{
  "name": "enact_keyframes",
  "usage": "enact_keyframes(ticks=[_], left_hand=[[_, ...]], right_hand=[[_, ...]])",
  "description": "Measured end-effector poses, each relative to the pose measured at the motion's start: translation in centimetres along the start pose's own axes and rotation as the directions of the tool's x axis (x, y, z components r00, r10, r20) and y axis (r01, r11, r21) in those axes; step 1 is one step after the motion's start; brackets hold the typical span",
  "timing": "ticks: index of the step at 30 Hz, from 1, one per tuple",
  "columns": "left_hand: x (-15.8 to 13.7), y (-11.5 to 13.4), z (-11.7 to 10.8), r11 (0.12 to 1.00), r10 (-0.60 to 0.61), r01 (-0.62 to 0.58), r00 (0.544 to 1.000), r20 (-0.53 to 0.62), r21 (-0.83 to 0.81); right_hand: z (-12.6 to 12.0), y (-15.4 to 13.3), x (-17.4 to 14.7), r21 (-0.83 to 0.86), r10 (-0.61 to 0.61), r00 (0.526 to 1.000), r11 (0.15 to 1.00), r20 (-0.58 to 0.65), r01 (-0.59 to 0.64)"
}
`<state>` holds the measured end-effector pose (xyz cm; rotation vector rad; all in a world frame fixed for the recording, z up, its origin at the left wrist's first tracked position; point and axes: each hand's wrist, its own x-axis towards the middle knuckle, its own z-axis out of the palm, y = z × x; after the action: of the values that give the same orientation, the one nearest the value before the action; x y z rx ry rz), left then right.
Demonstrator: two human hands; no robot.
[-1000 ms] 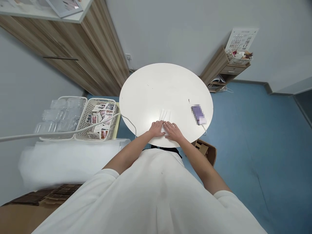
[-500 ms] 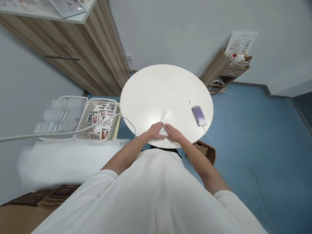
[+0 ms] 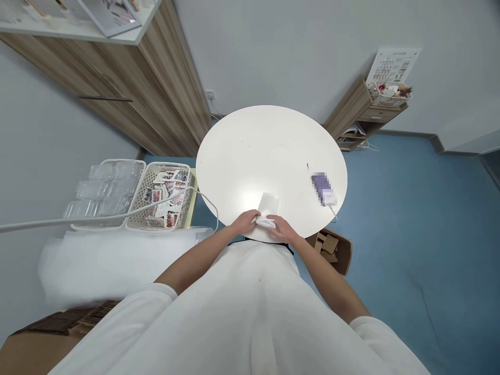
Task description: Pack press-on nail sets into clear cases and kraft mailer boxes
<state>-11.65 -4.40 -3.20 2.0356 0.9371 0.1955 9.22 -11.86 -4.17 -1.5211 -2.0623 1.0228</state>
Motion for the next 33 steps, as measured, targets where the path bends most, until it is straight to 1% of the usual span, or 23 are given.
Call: enact_keyframes(ticks=[3,5,7,11,14,18,22,24,27,30,33], left_hand=[[0.4,0.3,-0.2,0.993,-0.079,0.078,0.997,-0.006,-0.086],[0.9,0.4,-0.2,0.983,-0.120,0.116,0.993,-0.019,-0.146],[1.6,0.2,-0.1,0.968,-0.170,0.160,0.985,-0.040,-0.196],[2.8,-0.4,0.3,0.924,-0.318,0.291,0.945,-0.074,-0.250],[3.5,-0.5,0.5,0.900,-0.377,0.348,0.924,-0.067,-0.264],[4.5,-0.3,0.5,0.886,-0.432,0.408,0.899,-0.071,-0.218],[5.2,0.2,0.4,0.850,-0.512,0.489,0.855,-0.087,-0.194],[5.3,0.3,0.5,0.829,-0.546,0.518,0.832,-0.103,-0.209],[4.9,0.6,0.8,0.811,-0.573,0.530,0.805,-0.152,-0.248],[4.3,0.9,1.3,0.819,-0.564,0.507,0.799,-0.208,-0.269],[3.8,1.3,1.8,0.846,-0.531,0.474,0.797,-0.288,-0.247]], right_hand=[[-0.6,-0.2,0.7,0.117,0.121,0.992,0.986,0.024,-0.122],[-0.9,0.0,1.5,0.181,0.239,0.970,0.953,0.042,-0.243],[-0.9,0.4,2.2,0.249,0.337,0.941,0.909,0.029,-0.334],[-0.4,1.4,3.1,0.394,0.420,0.908,0.837,-0.016,-0.380],[0.1,1.6,3.5,0.434,0.478,0.877,0.801,-0.046,-0.414],[0.6,1.3,4.2,0.468,0.581,0.806,0.747,-0.112,-0.473],[0.7,0.5,4.7,0.475,0.696,0.702,0.673,-0.147,-0.568],[0.9,0.0,4.7,0.451,0.721,0.663,0.670,-0.204,-0.590],[1.4,-0.5,4.5,0.416,0.713,0.638,0.695,-0.291,-0.586],[1.6,-0.9,4.2,0.366,0.684,0.645,0.728,-0.341,-0.579],[1.4,-0.9,4.0,0.280,0.651,0.665,0.759,-0.366,-0.588]])
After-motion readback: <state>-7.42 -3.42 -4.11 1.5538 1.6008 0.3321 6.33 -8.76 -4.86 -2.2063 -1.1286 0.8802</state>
